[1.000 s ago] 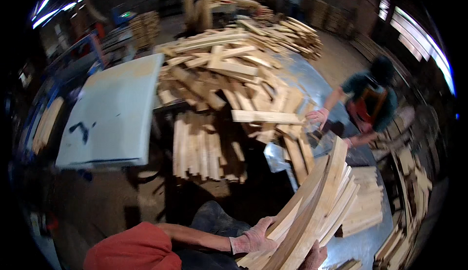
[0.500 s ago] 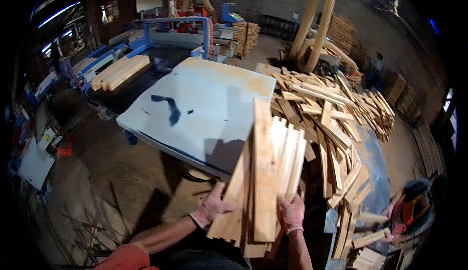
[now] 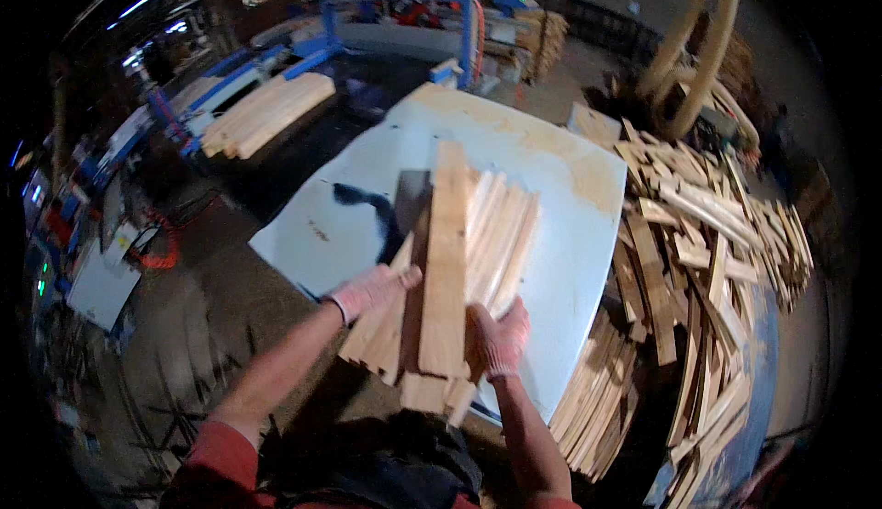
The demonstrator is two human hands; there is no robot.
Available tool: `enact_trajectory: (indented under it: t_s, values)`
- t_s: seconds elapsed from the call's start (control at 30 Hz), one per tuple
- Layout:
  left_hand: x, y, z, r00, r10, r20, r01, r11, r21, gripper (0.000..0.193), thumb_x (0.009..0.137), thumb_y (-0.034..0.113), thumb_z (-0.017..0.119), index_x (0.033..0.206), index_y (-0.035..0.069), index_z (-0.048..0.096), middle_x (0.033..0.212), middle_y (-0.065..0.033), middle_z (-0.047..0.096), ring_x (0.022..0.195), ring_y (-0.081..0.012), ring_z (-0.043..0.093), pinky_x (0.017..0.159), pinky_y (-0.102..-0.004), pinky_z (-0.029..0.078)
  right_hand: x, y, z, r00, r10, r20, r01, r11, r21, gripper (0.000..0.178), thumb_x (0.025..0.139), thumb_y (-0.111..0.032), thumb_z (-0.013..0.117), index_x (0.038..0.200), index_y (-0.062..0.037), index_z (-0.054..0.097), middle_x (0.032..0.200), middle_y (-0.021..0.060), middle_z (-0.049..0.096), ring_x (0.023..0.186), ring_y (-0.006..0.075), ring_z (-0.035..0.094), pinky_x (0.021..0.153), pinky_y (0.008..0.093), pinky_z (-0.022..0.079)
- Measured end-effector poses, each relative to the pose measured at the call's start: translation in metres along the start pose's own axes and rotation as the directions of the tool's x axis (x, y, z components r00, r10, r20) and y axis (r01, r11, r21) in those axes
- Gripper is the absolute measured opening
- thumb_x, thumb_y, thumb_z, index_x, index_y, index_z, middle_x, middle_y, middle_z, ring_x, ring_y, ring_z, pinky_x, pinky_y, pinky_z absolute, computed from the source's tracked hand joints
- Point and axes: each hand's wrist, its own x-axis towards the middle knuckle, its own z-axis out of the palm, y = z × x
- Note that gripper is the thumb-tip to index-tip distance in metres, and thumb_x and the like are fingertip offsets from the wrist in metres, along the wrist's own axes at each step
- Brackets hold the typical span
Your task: The person stacks wooden planks on a conveyor belt and a metal table in a workshop. They repeatedly pick up planks, arrange them into neat piles, and move them between surfaces. The person also handles a cardboard box and a straw hat.
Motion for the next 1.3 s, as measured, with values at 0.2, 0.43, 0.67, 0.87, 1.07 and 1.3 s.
enact_trajectory:
  t_s: [0.2,0.43,0.67,0.87,1.07,1.3]
  values:
    - [0.067,0.104,-0.06,0.881,0.131,-0.455,0.073,0.913,0.402,0.129,0.076,0.077,0.073,0.167,0.004,0.019,0.159,-0.0319,0.041,0.146,-0.0448,0.046,0.119,-0.0536,0.041,0.075,-0.03,0.09,0.991,0.127,-0.029,-0.128,0.991,-0.025,0.101,0.075,-0.043,0.081,0.149,0.0131,0.041,0.142,0.0335,0.054,0.132,0.0477,0.05,0.116,0.0493,0.04]
    - [0.134,0.096,-0.132,0.895,0.13,-0.426,0.0,0.956,0.293,0.121,0.071,0.035,0.084,0.168,0.005,0.018,0.154,-0.0323,0.047,0.138,-0.0453,0.055,0.113,-0.0488,0.048,0.115,-0.056,0.147,0.985,0.17,-0.026,-0.17,0.985,-0.027,0.104,0.076,-0.041,0.083,0.154,0.0106,0.038,0.149,0.0313,0.05,0.137,0.047,0.048,0.117,0.0493,0.04]
    - [0.152,0.005,-0.204,0.905,0.376,-0.201,-0.413,0.653,-0.635,0.096,0.076,0.016,0.077,0.161,-0.005,0.037,0.137,-0.0176,0.064,0.119,-0.022,0.064,0.109,-0.0335,0.048,0.113,-0.105,0.156,0.975,0.216,0.048,-0.207,0.814,0.542,0.047,0.079,-0.004,0.079,0.118,0.0007,0.053,0.108,0.0149,0.066,0.095,0.0233,0.064,0.085,0.038,0.055]
    - [0.145,-0.037,-0.256,0.843,0.491,-0.22,-0.512,0.606,-0.609,0.075,0.083,0.013,0.073,0.153,0.001,0.051,0.126,-0.0117,0.07,0.111,-0.0177,0.067,0.102,-0.033,0.053,0.132,-0.067,0.202,0.987,0.15,-0.063,-0.099,0.861,0.499,0.055,0.084,-0.006,0.083,0.132,0.0043,0.056,0.112,0.0154,0.071,0.096,0.0227,0.067,0.086,0.0364,0.057]
    - [0.168,-0.094,-0.315,0.872,0.456,-0.176,-0.422,0.52,-0.743,0.069,0.084,0.015,0.077,0.148,0.001,0.054,0.115,-0.011,0.07,0.099,-0.0173,0.068,0.092,-0.0327,0.056,0.132,-0.117,0.221,0.968,0.249,0.011,-0.219,0.827,0.518,0.051,0.091,0.001,0.077,0.137,0.0006,0.056,0.116,0.0117,0.071,0.101,0.0206,0.069,0.088,0.0345,0.06]
    - [0.191,-0.148,-0.368,0.876,0.482,-0.022,-0.281,0.471,-0.836,0.069,0.083,0.016,0.073,0.147,-0.001,0.053,0.108,-0.0102,0.068,0.091,-0.0188,0.067,0.082,-0.0348,0.059,0.151,-0.117,0.21,0.936,0.342,0.08,-0.35,0.928,0.126,0.066,0.089,-0.028,0.086,0.143,-0.0001,0.058,0.12,0.0128,0.072,0.105,0.0239,0.07,0.094,0.0372,0.058]
